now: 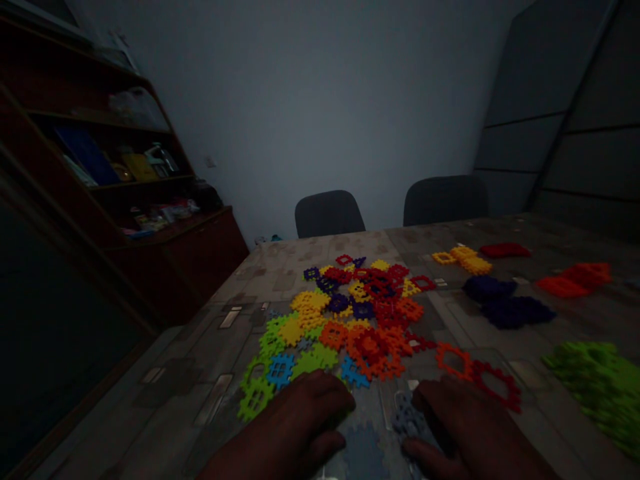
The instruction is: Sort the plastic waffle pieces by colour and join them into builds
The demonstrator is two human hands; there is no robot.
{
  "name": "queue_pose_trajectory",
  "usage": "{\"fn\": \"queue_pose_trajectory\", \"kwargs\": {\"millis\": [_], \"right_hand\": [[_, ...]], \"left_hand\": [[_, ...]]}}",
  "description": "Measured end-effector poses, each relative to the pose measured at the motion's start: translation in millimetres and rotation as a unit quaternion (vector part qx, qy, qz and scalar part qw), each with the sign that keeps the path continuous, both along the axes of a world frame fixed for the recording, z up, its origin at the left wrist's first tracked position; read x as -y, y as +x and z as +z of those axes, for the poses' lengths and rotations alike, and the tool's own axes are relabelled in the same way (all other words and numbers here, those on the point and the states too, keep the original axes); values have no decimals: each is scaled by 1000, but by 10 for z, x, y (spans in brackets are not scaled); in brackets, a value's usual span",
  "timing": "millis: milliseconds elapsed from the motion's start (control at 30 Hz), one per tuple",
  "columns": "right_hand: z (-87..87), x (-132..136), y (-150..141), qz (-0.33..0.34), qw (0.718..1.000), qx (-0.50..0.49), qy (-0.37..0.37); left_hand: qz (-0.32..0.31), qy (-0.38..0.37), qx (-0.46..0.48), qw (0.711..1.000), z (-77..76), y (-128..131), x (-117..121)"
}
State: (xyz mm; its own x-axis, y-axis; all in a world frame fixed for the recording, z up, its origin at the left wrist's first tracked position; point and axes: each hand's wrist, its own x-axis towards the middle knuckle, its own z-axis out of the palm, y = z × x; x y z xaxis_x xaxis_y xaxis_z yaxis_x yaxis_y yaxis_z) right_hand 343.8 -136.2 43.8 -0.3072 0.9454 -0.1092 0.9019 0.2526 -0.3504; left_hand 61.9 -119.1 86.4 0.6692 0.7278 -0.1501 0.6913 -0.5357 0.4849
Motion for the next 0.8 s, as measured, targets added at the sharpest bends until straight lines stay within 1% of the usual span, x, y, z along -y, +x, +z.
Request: {"fn": "queue_pose_trajectory", "kwargs": {"millis": [67, 100, 167, 267, 333, 533, 600, 667, 733, 800], "right_hand": [[29, -20, 24, 6, 1000, 3, -2], [44, -36, 49, 21, 1000, 1, 7], [62, -72, 115, 81, 996, -19, 42], [55, -102, 219, 190, 974, -80, 90], [32, -99, 277, 221, 966, -103, 89], [-118, -92, 406, 196, 970, -134, -43], [-177, -108, 424, 195, 969, -141, -47], [-207, -122, 419, 205, 967, -148, -32], [-206, -127, 402, 212, 964, -156, -15], [-198, -121, 393, 207, 965, -160, -15]], "left_hand": [[-6, 4, 6, 1000, 0, -4, -6], [-9, 5, 7, 1000, 0, -8, -9], [-11, 3, 3, 1000, 2, -17, -11], [-9, 6, 9, 1000, 4, -26, -8], [-10, 10, 14, 1000, -3, -27, -4], [-13, 26, 14, 999, -61, -31, -14], [-13, 25, 14, 1000, -72, -35, -20], [-10, 21, 16, 1000, -74, -38, -25], [-12, 12, 16, 1000, -70, -41, -30], [-15, 9, 16, 1000, -66, -46, -34]]}}
